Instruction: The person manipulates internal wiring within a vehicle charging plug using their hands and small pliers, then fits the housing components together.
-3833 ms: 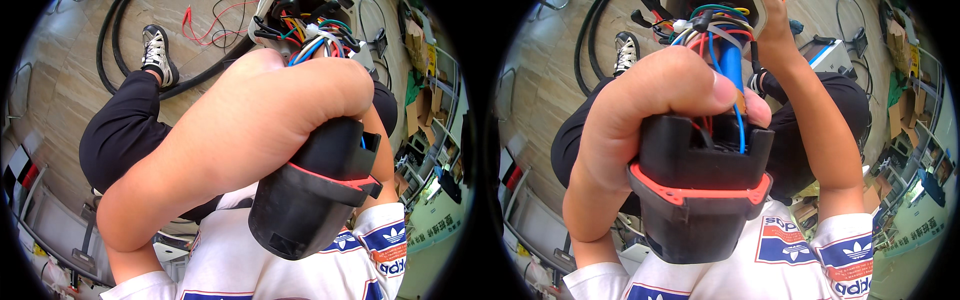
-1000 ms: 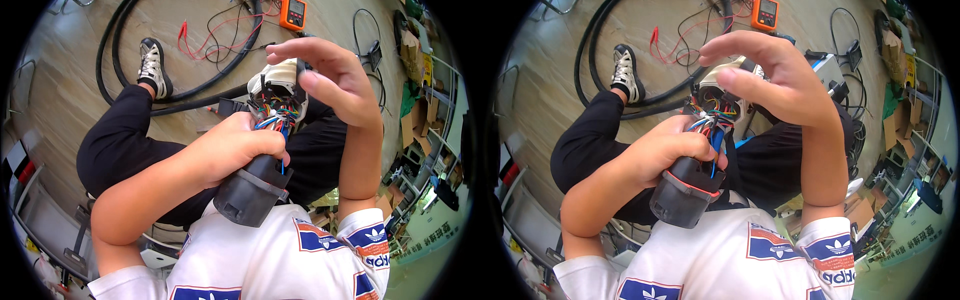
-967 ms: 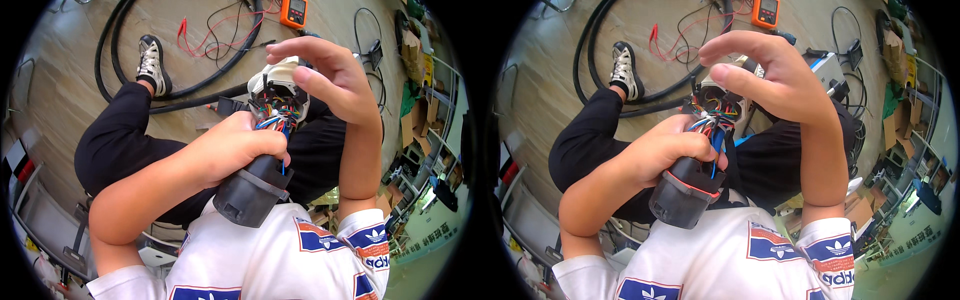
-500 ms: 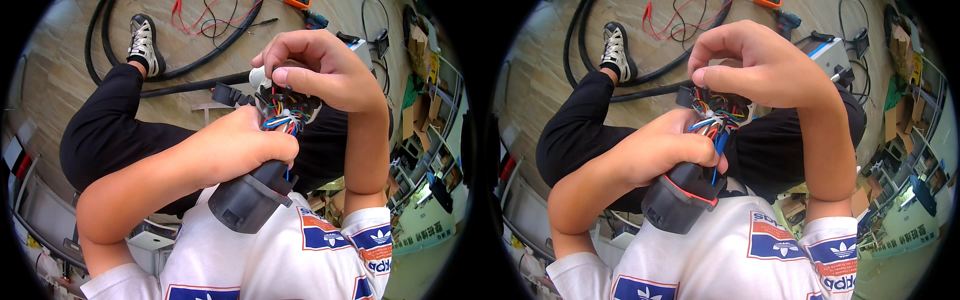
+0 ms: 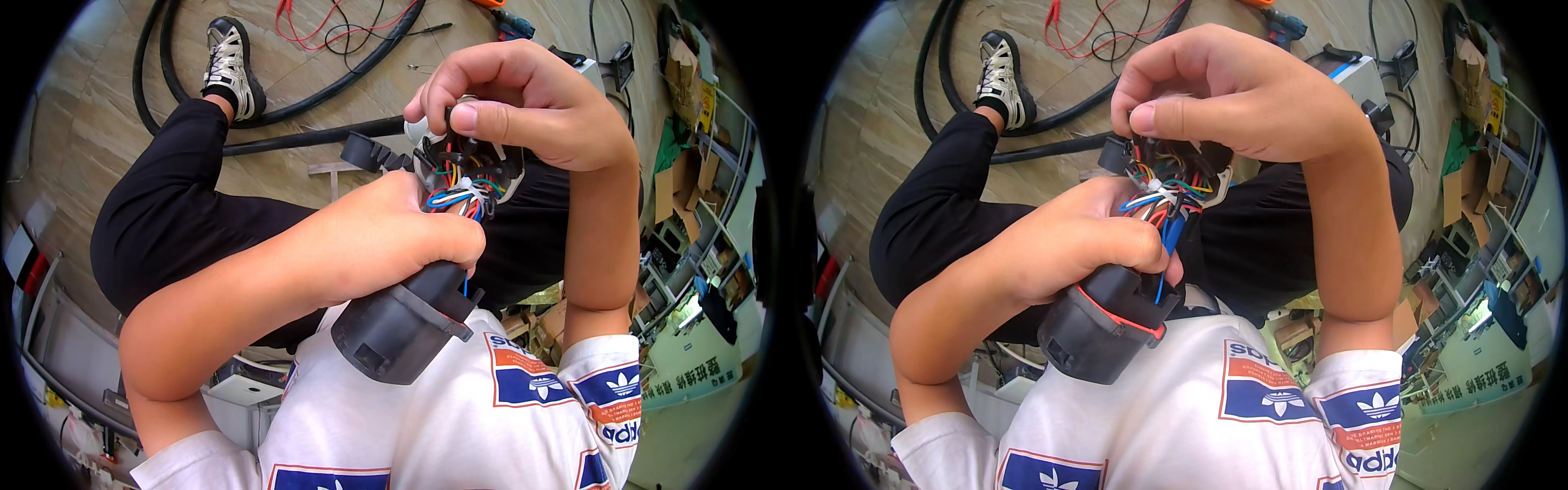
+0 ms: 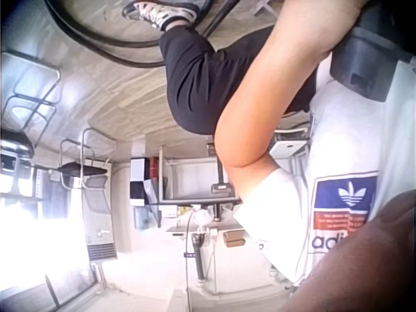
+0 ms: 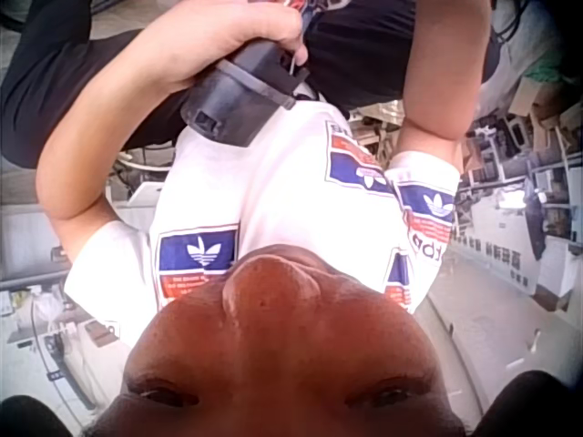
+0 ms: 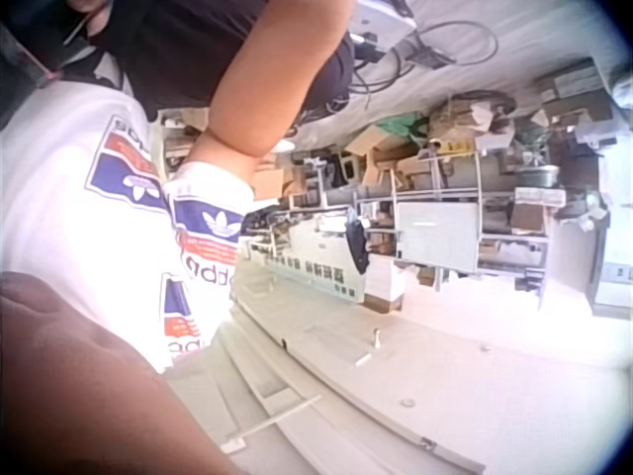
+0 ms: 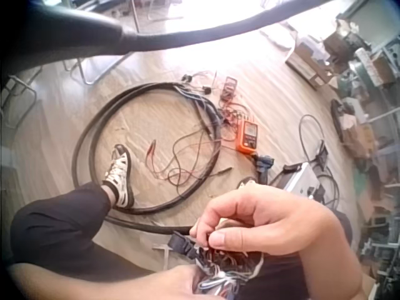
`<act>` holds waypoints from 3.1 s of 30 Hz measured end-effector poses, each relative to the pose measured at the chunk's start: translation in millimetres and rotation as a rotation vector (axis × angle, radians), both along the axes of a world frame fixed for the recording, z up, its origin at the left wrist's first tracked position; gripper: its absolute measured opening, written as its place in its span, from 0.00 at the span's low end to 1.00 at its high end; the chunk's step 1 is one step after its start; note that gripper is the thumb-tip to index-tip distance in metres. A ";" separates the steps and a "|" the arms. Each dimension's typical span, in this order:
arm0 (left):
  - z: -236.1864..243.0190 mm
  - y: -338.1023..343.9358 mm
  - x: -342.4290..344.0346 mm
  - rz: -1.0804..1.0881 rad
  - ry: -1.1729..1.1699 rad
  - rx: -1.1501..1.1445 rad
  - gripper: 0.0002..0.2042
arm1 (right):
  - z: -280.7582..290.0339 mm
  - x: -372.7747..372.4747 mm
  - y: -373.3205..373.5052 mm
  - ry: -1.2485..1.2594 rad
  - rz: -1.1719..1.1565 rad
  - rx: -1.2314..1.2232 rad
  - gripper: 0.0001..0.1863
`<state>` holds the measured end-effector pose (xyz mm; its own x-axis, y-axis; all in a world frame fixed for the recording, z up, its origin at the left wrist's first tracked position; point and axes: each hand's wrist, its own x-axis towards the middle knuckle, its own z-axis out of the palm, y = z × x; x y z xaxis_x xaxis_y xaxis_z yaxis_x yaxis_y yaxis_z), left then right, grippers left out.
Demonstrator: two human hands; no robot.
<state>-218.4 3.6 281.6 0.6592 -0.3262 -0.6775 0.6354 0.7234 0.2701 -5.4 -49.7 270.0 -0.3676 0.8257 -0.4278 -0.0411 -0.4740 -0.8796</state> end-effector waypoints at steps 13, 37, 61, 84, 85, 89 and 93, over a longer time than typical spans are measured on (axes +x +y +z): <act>1.8 -1.5 1.9 0.035 0.029 -0.067 0.11 | 6.5 0.6 3.8 -0.102 0.119 -0.031 0.09; -3.6 -0.8 0.5 -0.058 0.051 -0.102 0.18 | 5.7 -0.3 0.9 -0.100 0.195 0.158 0.10; 32.7 62.7 -18.6 0.299 -0.030 -0.198 0.15 | -27.0 -21.0 -1.0 -0.982 -0.393 0.871 0.56; -6.7 93.8 -21.9 0.247 -0.437 -0.143 0.31 | -7.6 -49.8 9.4 -0.942 -0.710 0.929 0.45; -4.1 96.8 -18.9 0.182 -0.352 0.037 0.27 | -5.2 -48.0 10.3 -0.966 -0.721 0.910 0.45; 2.5 85.7 -9.0 0.267 -0.209 0.572 0.25 | -5.8 -40.4 13.9 -1.013 -0.732 0.855 0.45; -5.4 78.8 -4.1 0.333 -0.296 0.914 0.19 | -7.7 -36.9 25.0 -1.039 -0.761 0.892 0.44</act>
<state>-222.5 82.4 276.3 0.8037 0.4656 -0.3705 0.2575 0.2891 0.9220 -42.4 -24.7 262.3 0.3721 0.7883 0.4901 0.7599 0.0444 -0.6485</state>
